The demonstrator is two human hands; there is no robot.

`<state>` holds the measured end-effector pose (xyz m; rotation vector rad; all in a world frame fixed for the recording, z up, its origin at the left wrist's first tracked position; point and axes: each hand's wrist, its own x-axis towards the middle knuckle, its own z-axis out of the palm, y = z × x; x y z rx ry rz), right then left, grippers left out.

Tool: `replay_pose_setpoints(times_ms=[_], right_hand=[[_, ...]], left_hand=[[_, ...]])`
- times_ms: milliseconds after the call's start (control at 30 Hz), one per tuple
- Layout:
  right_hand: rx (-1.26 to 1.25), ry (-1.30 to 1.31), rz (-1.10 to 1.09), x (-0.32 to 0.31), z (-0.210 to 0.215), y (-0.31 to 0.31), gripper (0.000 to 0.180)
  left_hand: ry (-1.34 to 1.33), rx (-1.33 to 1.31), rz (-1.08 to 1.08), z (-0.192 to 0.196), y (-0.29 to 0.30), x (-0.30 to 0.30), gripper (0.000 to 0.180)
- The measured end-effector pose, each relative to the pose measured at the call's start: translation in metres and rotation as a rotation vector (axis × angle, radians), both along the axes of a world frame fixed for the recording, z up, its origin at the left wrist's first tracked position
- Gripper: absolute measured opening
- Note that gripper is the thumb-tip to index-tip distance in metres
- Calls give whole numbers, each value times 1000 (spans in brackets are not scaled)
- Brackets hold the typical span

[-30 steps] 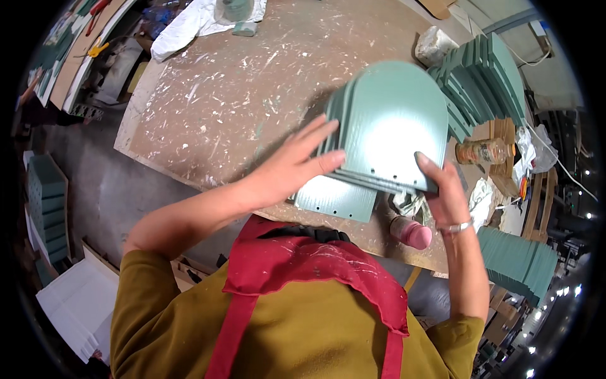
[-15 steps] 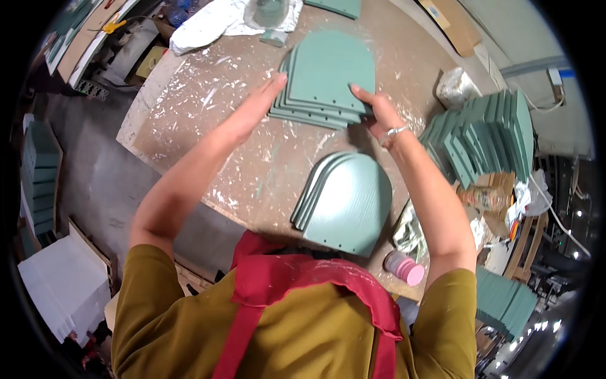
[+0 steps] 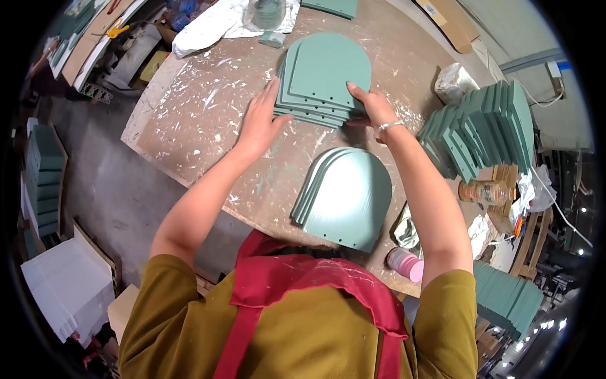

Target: The person wipes green furniture components with a cloth, stacks them on a workbench, and applies a liquid coating to the edges of the parts using a small brush.

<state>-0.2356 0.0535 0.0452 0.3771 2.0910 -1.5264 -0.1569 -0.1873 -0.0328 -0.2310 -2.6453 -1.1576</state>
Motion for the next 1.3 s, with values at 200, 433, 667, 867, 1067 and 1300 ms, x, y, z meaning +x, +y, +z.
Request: replay_pose_setpoints(times_ms=[200,433,667,867,1067,1300], right_hand=[[384,333,239,18,26,63,57],[148,-205,220,144,46,143,70],[-20,-285,217,169,22,114,63],[-65,-318,151,168,15,129,37],[-126,-341,113,161,7,146,32],[-182,-295,87,169,6,127,48]], left_hand=[[53,54,126,22,-3,43,64],[-250,109,-306,43,21,178,53],[-136,52,-256,32,56,179,67],[-116,89,-203,30,60,189,75],[-98,-27,-202,22,58,188,72],[-7,-49,-176,17,55,181,60]])
